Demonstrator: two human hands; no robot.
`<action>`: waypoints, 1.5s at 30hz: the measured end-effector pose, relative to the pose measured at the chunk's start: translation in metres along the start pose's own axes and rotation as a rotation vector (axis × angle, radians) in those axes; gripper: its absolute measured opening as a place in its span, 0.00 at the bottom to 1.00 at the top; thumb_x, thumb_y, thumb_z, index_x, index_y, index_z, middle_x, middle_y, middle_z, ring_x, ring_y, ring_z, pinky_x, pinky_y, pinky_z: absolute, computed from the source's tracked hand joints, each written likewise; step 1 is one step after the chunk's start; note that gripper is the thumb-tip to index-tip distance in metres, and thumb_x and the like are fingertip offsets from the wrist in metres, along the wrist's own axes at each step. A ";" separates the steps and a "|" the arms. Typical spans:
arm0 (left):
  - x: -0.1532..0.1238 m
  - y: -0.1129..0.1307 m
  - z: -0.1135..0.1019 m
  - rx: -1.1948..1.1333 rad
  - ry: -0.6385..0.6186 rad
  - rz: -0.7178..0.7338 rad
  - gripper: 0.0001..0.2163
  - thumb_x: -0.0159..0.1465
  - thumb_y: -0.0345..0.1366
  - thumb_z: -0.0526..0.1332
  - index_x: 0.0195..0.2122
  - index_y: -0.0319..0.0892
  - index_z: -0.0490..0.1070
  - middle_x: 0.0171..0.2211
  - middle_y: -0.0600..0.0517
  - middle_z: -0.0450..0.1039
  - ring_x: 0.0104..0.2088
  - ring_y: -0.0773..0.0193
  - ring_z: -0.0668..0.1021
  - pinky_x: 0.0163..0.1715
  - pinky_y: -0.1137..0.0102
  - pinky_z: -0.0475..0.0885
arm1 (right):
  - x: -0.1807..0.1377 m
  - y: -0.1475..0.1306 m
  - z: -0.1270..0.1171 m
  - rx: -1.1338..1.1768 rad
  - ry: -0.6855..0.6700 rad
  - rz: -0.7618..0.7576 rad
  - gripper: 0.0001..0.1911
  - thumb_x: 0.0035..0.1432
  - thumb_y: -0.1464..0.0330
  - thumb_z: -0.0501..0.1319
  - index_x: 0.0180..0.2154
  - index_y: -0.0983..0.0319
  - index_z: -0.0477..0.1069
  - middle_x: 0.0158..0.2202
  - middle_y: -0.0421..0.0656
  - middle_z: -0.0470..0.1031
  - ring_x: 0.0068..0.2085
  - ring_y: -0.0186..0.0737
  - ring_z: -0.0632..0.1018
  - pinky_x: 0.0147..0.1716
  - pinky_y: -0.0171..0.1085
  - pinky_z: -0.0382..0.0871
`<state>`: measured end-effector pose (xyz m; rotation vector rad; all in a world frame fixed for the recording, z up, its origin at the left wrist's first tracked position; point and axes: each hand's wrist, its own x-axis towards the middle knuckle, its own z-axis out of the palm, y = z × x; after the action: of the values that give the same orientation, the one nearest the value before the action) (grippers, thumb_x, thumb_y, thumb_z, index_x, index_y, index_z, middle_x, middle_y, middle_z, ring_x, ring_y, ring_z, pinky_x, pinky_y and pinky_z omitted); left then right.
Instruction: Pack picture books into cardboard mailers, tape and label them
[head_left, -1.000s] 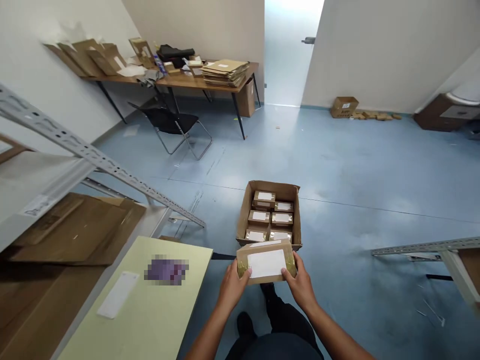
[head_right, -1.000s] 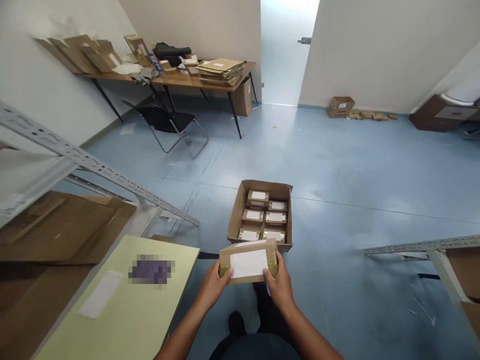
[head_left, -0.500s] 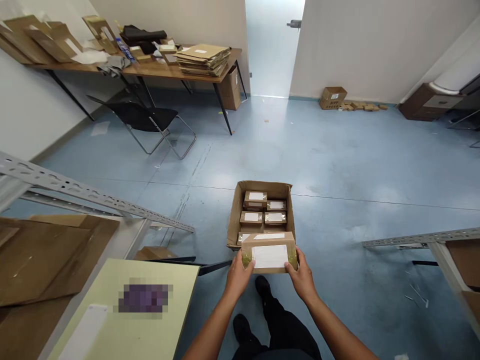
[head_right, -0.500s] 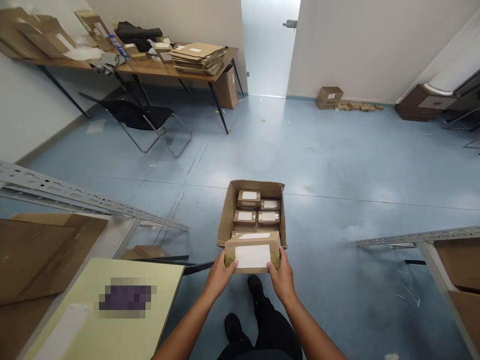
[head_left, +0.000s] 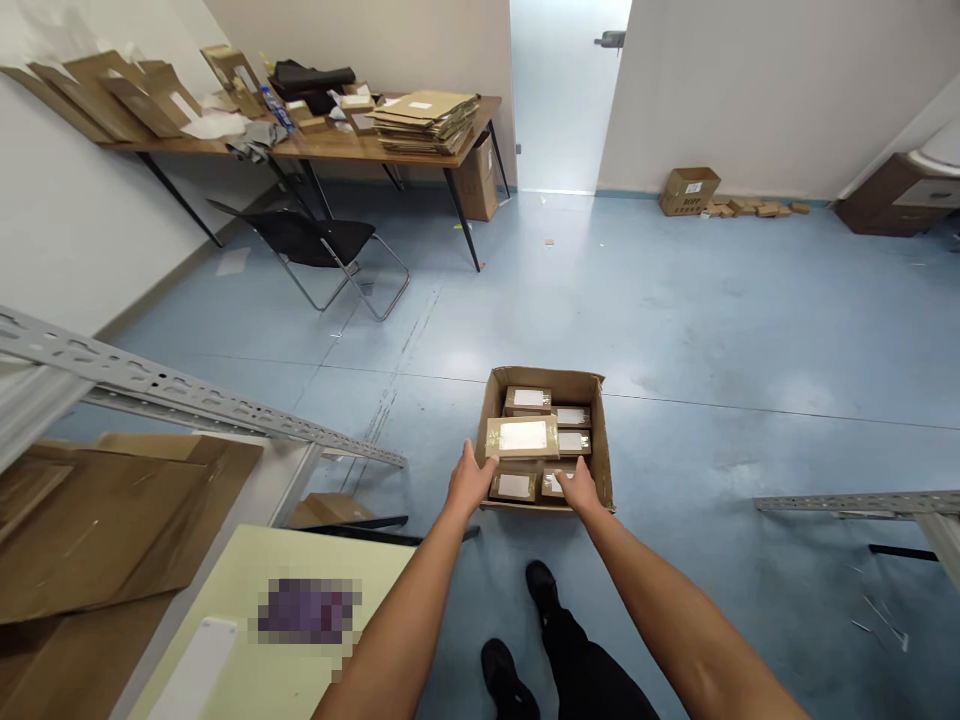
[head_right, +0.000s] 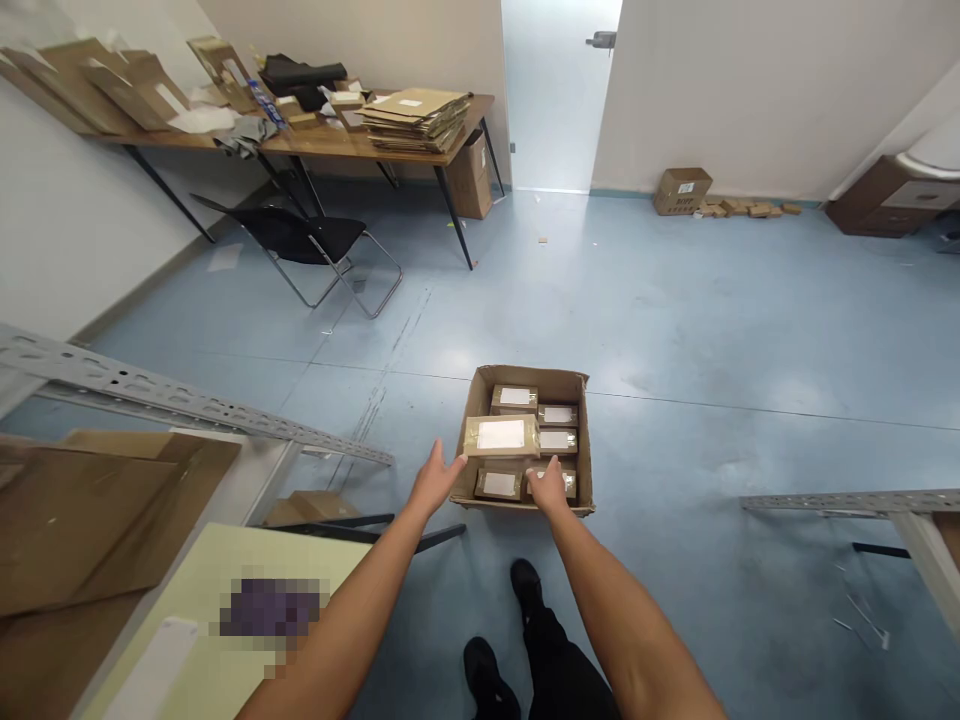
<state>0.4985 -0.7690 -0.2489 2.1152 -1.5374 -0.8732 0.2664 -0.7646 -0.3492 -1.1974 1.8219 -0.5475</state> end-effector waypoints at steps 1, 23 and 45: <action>-0.005 -0.005 -0.002 -0.058 -0.015 -0.009 0.33 0.65 0.46 0.61 0.68 0.40 0.58 0.63 0.39 0.69 0.62 0.53 0.74 0.60 0.62 0.69 | -0.001 0.003 0.003 0.005 -0.024 -0.004 0.34 0.57 0.63 0.60 0.64 0.68 0.65 0.63 0.61 0.70 0.65 0.58 0.70 0.62 0.54 0.64; -0.287 -0.166 0.011 -0.333 -0.127 -0.391 0.18 0.57 0.49 0.56 0.41 0.44 0.76 0.30 0.51 0.78 0.32 0.56 0.80 0.38 0.64 0.74 | -0.143 0.020 -0.010 0.237 -0.463 0.235 0.26 0.50 0.57 0.66 0.48 0.63 0.76 0.45 0.50 0.80 0.44 0.47 0.82 0.41 0.41 0.73; -0.447 -0.286 -0.072 -0.597 0.510 -0.829 0.22 0.69 0.43 0.54 0.60 0.39 0.66 0.63 0.39 0.69 0.63 0.55 0.72 0.62 0.63 0.66 | -0.343 -0.115 0.202 -0.052 -1.083 -0.220 0.29 0.55 0.55 0.67 0.56 0.59 0.74 0.61 0.52 0.73 0.58 0.53 0.76 0.50 0.46 0.74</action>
<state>0.6564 -0.2574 -0.2596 2.2165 -0.0800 -0.7890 0.5526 -0.4903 -0.2273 -1.3520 0.7877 0.0737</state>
